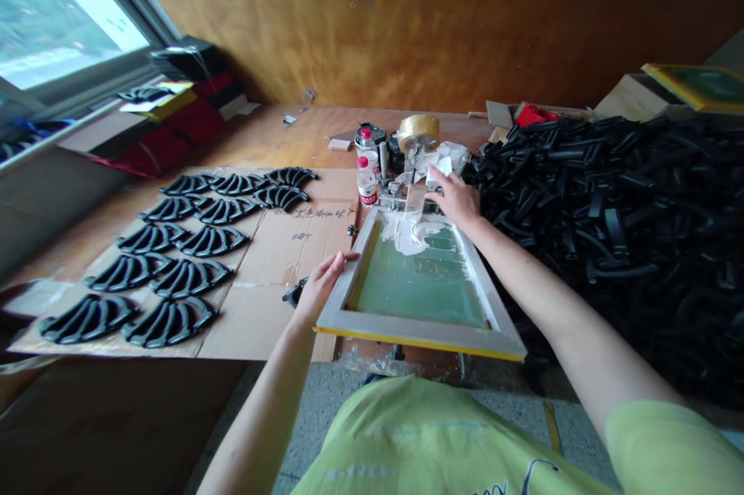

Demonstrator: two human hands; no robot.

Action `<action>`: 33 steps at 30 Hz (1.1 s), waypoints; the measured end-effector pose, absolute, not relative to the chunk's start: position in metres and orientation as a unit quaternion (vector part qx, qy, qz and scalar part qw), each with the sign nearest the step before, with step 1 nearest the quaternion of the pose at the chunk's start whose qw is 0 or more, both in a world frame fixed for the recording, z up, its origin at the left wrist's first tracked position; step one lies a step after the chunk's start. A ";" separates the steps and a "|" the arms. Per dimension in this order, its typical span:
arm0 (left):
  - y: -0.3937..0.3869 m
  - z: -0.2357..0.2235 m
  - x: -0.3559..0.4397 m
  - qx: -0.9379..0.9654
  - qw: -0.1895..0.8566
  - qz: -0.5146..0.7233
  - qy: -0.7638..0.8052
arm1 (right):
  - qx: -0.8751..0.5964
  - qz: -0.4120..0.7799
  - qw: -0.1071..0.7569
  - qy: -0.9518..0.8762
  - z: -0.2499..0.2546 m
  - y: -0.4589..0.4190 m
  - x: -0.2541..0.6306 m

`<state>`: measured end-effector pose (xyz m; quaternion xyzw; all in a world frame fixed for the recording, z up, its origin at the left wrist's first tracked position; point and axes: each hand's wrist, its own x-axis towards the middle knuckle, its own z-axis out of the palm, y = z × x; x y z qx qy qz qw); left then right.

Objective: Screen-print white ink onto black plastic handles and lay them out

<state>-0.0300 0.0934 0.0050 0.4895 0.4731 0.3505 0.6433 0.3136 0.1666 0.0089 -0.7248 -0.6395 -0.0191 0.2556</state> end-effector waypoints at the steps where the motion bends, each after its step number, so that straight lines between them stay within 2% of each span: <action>1: 0.100 0.017 -0.024 0.490 0.636 0.389 0.453 | -0.742 -0.039 0.285 -0.606 0.009 0.161 0.331; 3: 0.117 0.039 -0.008 0.487 0.625 0.460 0.401 | -0.786 -0.053 0.323 -0.525 0.000 0.143 0.359; 5: 0.133 0.056 0.007 0.477 0.632 0.490 0.366 | -0.820 -0.025 0.313 -0.478 -0.019 0.120 0.370; 8: 0.145 0.062 0.024 0.433 0.645 0.509 0.370 | -0.784 0.078 0.245 -0.565 -0.057 0.088 0.345; 11: 0.128 0.036 0.032 0.376 0.651 0.533 0.389 | -0.696 0.128 0.159 -0.688 -0.079 0.070 0.298; 13: 0.101 0.006 0.037 0.360 0.704 0.445 0.420 | -0.686 0.096 0.123 -0.711 -0.078 0.060 0.267; 15: 0.070 -0.024 0.042 0.343 0.774 0.295 0.443 | -0.675 0.053 0.127 -0.725 -0.069 0.049 0.240; 18: 0.036 -0.057 0.037 0.270 0.809 0.243 0.462 | -0.567 0.046 0.170 -0.805 -0.057 0.029 0.209; 20: 0.031 -0.073 0.015 0.239 0.782 0.275 0.506 | -0.524 0.078 0.194 -0.826 -0.057 0.020 0.208; 22: 0.037 -0.090 -0.027 0.240 0.720 0.305 0.575 | -0.602 0.096 0.183 -0.771 -0.063 0.019 0.230; 25: 0.057 -0.123 -0.105 0.249 0.589 0.323 0.698 | -0.772 0.129 0.049 -0.621 -0.080 0.026 0.285; 28: 0.073 -0.155 -0.161 0.246 0.509 0.246 0.788 | -0.787 0.201 -0.076 -0.578 -0.098 0.032 0.324; 33: 0.089 -0.176 -0.178 0.358 0.486 0.128 0.787 | -0.791 0.188 -0.108 -0.572 -0.110 0.032 0.332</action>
